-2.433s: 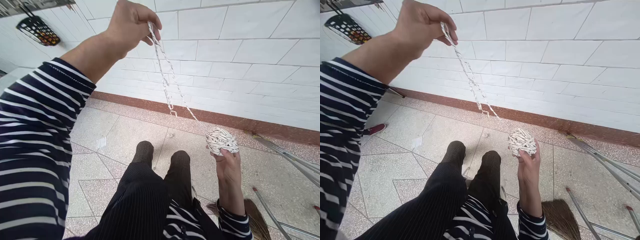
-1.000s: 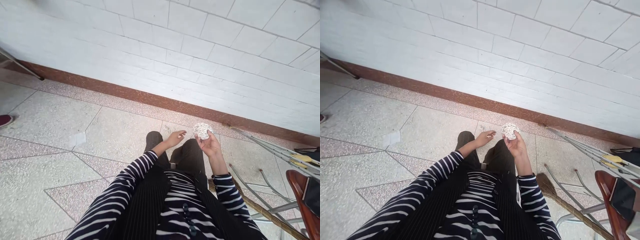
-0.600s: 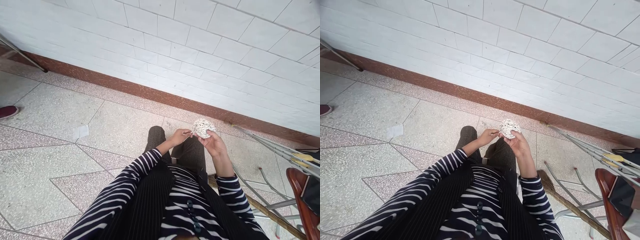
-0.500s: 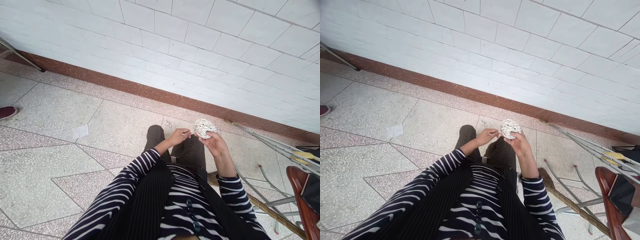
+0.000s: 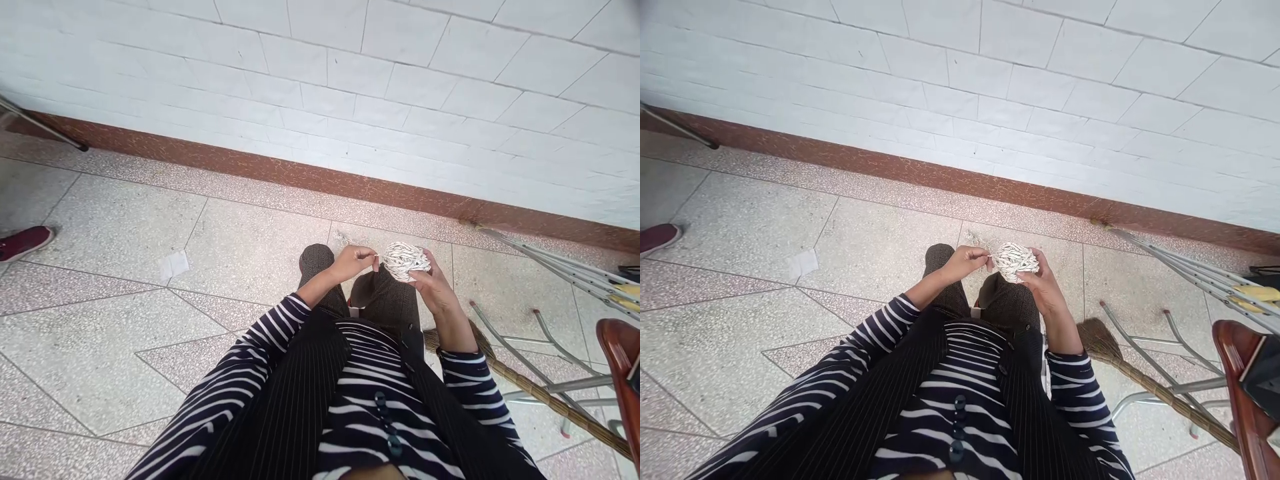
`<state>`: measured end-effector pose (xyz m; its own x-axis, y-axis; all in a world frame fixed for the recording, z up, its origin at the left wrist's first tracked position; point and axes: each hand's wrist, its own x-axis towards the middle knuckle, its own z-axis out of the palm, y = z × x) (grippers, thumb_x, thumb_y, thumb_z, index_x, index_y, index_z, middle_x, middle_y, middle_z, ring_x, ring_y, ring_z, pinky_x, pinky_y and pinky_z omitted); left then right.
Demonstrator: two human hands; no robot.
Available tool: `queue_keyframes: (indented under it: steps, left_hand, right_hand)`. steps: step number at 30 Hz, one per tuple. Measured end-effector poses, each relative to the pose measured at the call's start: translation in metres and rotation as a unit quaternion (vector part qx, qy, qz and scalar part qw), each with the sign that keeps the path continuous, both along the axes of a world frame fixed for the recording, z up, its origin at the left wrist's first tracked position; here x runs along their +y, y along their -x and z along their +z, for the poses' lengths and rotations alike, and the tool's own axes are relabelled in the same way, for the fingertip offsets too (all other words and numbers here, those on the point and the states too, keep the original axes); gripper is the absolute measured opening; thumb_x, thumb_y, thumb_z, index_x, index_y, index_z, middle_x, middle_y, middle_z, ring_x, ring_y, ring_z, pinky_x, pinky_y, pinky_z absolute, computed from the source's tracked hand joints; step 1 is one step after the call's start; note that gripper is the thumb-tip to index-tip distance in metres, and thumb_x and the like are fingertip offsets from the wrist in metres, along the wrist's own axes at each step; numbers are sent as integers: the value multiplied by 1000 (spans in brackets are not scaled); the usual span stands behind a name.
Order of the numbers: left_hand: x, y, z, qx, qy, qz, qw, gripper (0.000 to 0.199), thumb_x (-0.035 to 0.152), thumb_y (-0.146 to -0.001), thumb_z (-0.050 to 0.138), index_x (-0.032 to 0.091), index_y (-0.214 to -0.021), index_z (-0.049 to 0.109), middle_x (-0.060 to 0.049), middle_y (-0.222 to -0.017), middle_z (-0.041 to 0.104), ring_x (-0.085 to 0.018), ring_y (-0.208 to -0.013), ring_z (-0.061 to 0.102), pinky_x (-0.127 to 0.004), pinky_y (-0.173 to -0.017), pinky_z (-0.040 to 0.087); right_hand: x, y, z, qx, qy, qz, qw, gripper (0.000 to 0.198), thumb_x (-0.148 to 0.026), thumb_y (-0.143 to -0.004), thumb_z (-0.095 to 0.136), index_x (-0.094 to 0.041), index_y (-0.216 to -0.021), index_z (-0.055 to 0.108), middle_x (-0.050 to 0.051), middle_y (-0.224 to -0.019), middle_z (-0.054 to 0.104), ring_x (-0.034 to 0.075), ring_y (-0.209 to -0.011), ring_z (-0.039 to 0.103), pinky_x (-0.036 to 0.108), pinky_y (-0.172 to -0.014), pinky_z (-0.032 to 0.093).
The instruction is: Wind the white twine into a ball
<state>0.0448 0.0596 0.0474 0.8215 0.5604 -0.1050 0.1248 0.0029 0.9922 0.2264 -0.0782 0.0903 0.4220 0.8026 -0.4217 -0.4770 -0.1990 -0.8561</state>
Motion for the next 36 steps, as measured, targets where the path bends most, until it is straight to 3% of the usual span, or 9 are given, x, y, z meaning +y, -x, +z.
queue_keyframes:
  steps: [3, 6, 12, 16, 20, 23, 26, 30, 36]
  left_hand:
    - [-3, 2, -10, 19, 8, -39, 999, 31, 32, -89, 51, 17, -72, 71, -3, -81, 74, -16, -82, 67, -26, -85, 49]
    - [-4, 2, -27, 77, -46, -54, 995, 31, 31, -89, 50, 16, -71, 70, -3, -77, 72, -15, -76, 65, -25, -78, 49]
    - [19, -1, -51, 124, -148, -7, 981, 28, 20, -91, 46, 16, -93, 73, -4, -98, 76, -19, -95, 69, -30, -94, 50]
    - [30, -5, -33, 108, -214, 99, 966, 38, 10, -88, 47, 17, -118, 69, -8, -129, 68, -23, -120, 62, -41, -111, 44]
    - [10, -21, -2, -56, -87, 61, 993, 46, 16, -90, 54, 20, -135, 61, -10, -137, 63, -22, -124, 60, -36, -102, 51]
    - [-9, -33, 8, -146, 51, 13, 988, 43, 25, -85, 68, 16, -128, 66, -10, -120, 72, -22, -109, 67, -34, -94, 54]
    - [-18, -33, 5, -155, 103, 22, 982, 33, 31, -83, 72, 12, -110, 73, -7, -97, 75, -18, -93, 69, -31, -88, 54]
    - [-17, -20, 2, -104, 48, 39, 993, 23, 30, -90, 61, 11, -85, 73, -2, -76, 71, -12, -72, 66, -23, -73, 52]
    - [-16, -12, -7, -58, -31, 36, 997, 27, 25, -95, 46, 13, -82, 66, -2, -76, 68, -8, -68, 63, -18, -68, 48]
  right_hand:
    - [-5, 6, 8, 30, -30, -34, 999, 60, -23, -54, 86, -26, -110, 65, 5, -110, 74, 27, -102, 69, 41, -82, 60]
    - [-7, 11, 24, 29, -52, -51, 997, 60, -30, -58, 79, -30, -116, 64, 5, -120, 72, 32, -113, 66, 50, -88, 58]
    - [-8, 5, 61, 4, -74, -75, 994, 76, -33, -52, 79, -33, -126, 62, 7, -130, 67, 38, -125, 59, 61, -94, 54]
    - [-7, 3, 71, -25, -103, -61, 993, 76, -37, -52, 84, -34, -126, 63, 7, -133, 67, 38, -132, 55, 60, -103, 50]
    - [6, 13, 59, -71, -89, 2, 994, 67, -25, -63, 82, -34, -126, 62, 4, -131, 69, 33, -132, 57, 55, -111, 47]
    - [14, 18, 46, -66, -83, 31, 994, 60, -28, -68, 81, -31, -125, 62, 6, -128, 71, 33, -127, 61, 54, -107, 50]
    - [14, 17, 38, -59, -77, 40, 995, 57, -29, -68, 82, -28, -122, 64, 7, -126, 71, 34, -125, 62, 54, -105, 51]
    - [8, 16, 34, -63, -73, 60, 994, 54, -29, -64, 83, -26, -115, 66, 8, -124, 72, 36, -125, 61, 56, -104, 50]
    - [9, 22, 46, -78, -111, 20, 991, 52, -31, -64, 80, -28, -114, 67, 8, -122, 72, 36, -124, 62, 57, -105, 49]
